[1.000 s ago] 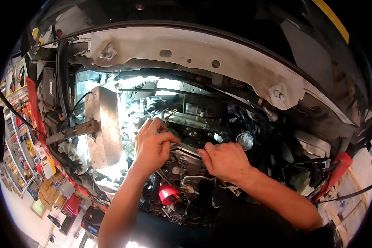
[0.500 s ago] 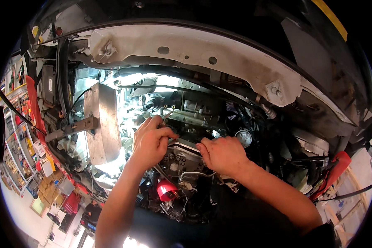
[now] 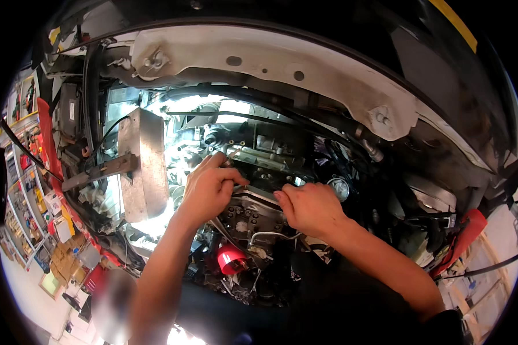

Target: The person works on a car engine, using a curved tool to loosen components and then removing circular metal parts by hand.

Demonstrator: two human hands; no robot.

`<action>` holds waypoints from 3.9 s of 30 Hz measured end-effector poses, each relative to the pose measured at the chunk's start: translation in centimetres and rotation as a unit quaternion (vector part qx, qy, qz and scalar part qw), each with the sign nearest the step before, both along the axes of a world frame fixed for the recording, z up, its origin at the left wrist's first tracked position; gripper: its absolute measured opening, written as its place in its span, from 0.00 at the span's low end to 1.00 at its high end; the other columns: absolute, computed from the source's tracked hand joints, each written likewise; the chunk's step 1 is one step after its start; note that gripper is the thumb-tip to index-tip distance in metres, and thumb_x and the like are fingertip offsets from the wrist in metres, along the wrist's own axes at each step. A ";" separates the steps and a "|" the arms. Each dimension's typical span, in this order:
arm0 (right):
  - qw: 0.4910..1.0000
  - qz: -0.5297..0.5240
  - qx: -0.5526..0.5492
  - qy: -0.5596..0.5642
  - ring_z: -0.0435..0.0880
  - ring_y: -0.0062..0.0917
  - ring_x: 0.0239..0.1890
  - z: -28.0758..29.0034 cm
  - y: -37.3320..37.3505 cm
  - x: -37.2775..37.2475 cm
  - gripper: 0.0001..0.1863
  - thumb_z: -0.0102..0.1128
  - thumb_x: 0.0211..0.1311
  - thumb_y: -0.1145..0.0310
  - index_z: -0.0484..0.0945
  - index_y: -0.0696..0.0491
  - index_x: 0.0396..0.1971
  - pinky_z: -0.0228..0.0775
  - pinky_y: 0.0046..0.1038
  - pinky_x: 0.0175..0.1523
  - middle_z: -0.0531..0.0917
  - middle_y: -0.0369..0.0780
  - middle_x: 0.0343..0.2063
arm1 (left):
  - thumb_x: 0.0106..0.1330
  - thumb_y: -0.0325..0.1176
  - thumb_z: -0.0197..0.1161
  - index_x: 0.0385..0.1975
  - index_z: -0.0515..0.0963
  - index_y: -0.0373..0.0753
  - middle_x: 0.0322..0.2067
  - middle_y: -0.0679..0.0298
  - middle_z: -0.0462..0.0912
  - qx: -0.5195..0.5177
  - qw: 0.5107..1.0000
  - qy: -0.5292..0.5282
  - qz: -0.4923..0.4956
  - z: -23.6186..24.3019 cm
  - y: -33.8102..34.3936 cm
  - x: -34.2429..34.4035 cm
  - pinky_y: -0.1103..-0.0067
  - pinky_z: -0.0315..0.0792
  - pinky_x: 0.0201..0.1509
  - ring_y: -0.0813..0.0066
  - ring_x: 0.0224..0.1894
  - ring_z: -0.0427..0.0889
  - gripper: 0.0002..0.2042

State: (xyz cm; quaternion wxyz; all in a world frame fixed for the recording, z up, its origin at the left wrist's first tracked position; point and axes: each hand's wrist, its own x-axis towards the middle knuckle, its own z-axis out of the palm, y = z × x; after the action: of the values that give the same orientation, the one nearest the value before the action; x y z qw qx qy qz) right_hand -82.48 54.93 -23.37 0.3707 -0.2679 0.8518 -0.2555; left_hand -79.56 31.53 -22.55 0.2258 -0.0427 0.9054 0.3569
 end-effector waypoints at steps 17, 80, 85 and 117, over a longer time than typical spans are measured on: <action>0.998 0.026 0.044 -0.046 0.82 0.43 0.23 1.9 -0.7 -0.8 0.21 0.52 0.66 0.49 0.76 0.55 0.30 0.74 0.43 0.31 0.80 0.44 0.16 | 0.57 0.25 0.53 0.27 0.84 0.46 0.34 0.60 0.75 0.010 0.999 -0.032 0.029 -0.7 -0.8 -0.1 0.65 0.72 0.48 0.58 0.43 0.75 0.11; 0.996 0.031 0.029 -0.081 0.79 0.40 0.17 4.0 -0.7 -0.4 0.20 0.51 0.68 0.55 0.80 0.53 0.50 0.69 0.40 0.24 0.80 0.44 0.14 | 0.50 0.25 0.59 0.22 0.72 0.36 0.28 0.56 0.68 -0.129 0.974 0.168 0.085 -1.1 1.7 1.8 0.66 0.69 0.33 0.56 0.33 0.70 0.03; 0.996 0.027 0.021 -0.082 0.79 0.39 0.16 3.6 -0.5 -0.4 0.20 0.51 0.68 0.55 0.80 0.52 0.51 0.69 0.39 0.23 0.80 0.43 0.14 | 0.53 0.24 0.58 0.21 0.70 0.34 0.27 0.53 0.66 -0.111 0.971 0.185 0.106 -1.4 1.8 2.0 0.62 0.63 0.33 0.53 0.31 0.67 0.04; 0.995 0.035 0.005 -0.089 0.82 0.41 0.20 2.6 0.5 0.2 0.21 0.48 0.68 0.55 0.80 0.50 0.52 0.75 0.40 0.29 0.82 0.47 0.18 | 0.67 0.28 0.57 0.42 0.80 0.30 0.25 0.56 0.84 0.016 0.989 -0.135 0.054 0.8 -1.0 -4.8 0.76 0.75 0.41 0.69 0.32 0.84 0.10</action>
State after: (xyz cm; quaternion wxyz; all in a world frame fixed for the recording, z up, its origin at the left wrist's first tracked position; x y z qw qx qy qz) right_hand -82.33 55.45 -20.80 0.4550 -0.2722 0.8068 -0.2606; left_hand -84.33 30.48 -21.78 0.3266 -0.1360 0.8573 0.3739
